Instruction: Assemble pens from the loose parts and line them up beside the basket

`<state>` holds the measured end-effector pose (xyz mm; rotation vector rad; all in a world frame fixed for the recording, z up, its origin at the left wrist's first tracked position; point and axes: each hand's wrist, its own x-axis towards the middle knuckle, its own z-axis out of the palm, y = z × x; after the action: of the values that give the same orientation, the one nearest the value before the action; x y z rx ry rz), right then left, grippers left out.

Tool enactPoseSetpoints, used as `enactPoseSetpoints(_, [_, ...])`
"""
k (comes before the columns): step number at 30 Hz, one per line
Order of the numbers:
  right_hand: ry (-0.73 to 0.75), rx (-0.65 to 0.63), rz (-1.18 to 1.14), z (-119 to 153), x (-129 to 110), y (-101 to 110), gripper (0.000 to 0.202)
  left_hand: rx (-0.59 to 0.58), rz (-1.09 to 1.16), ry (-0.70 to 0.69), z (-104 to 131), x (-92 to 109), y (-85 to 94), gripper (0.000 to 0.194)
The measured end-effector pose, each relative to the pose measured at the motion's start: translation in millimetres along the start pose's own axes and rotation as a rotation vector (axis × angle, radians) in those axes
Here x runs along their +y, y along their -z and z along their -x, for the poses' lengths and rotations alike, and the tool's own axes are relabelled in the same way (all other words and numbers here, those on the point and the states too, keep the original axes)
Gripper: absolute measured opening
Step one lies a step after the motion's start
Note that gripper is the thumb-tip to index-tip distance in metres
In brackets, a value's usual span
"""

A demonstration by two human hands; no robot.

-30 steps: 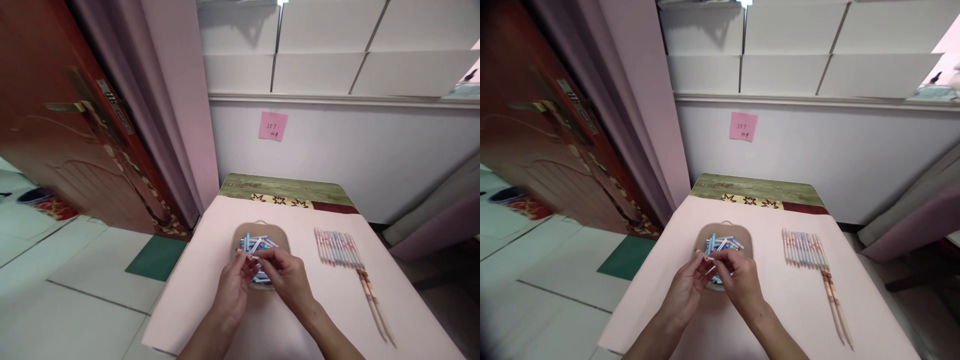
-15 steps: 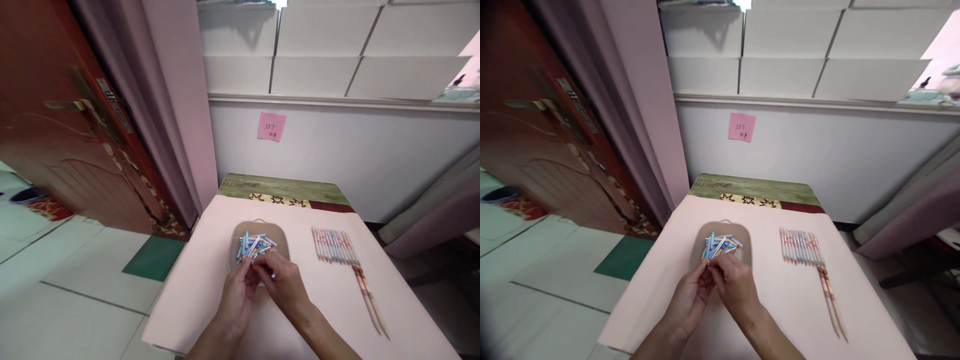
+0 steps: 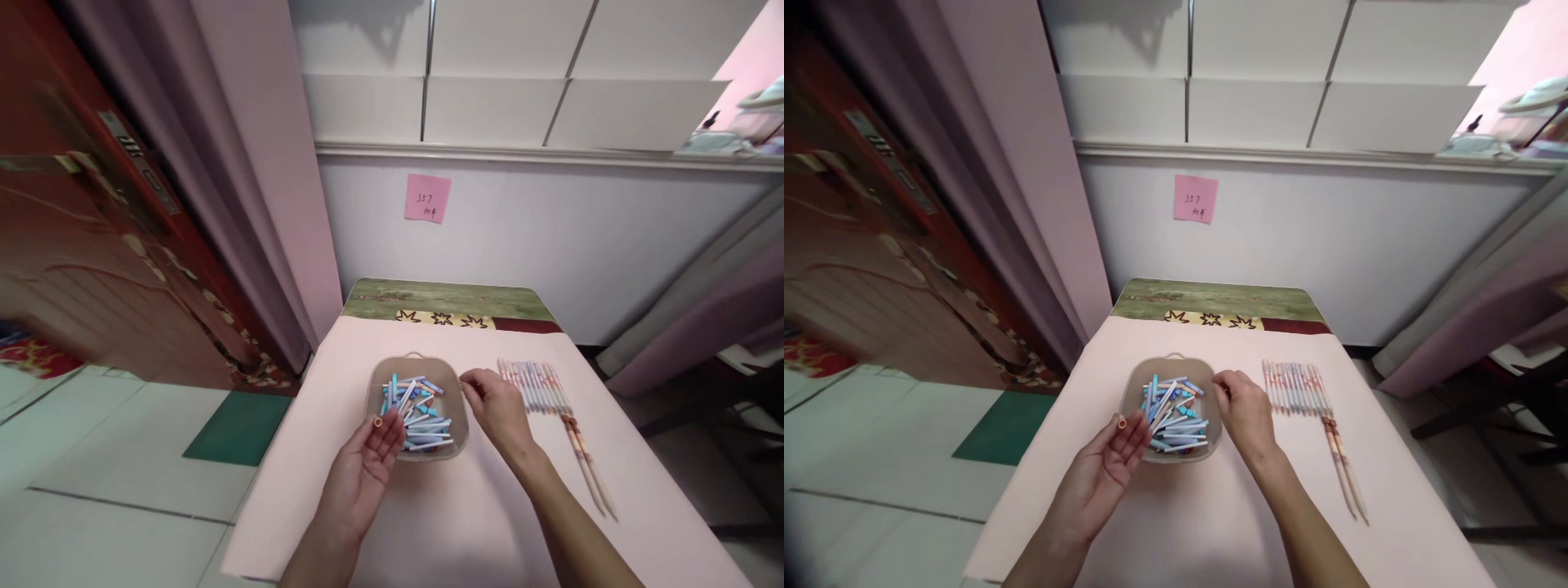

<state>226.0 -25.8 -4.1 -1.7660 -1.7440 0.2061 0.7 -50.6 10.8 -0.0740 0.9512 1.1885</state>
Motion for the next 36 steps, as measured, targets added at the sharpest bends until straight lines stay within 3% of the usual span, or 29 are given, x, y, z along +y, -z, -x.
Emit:
enactPoseSetpoints(5, [0.091,-0.310,0.418,-10,-3,-31,0.020,0.004,-0.026,0.005,0,-7,2.8,0.013])
enactPoseSetpoints(11, [0.248,-0.472,0.453,-20,-5,-65,0.020,0.022,-0.012,-0.035,-1,8,7.7,0.014])
enactPoseSetpoints(19, [0.232,-0.494,0.436,-27,-2,-79,0.019,0.033,0.016,-0.074,-10,19,15.7,0.015])
enactPoseSetpoints(28, [0.194,-0.531,0.469,-35,-15,-97,0.028,0.043,0.008,-0.074,-9,18,12.7,0.014])
enactPoseSetpoints(36, [0.220,-0.570,0.463,-39,-24,-106,0.023,0.035,-0.032,-0.048,-7,7,7.2,0.009])
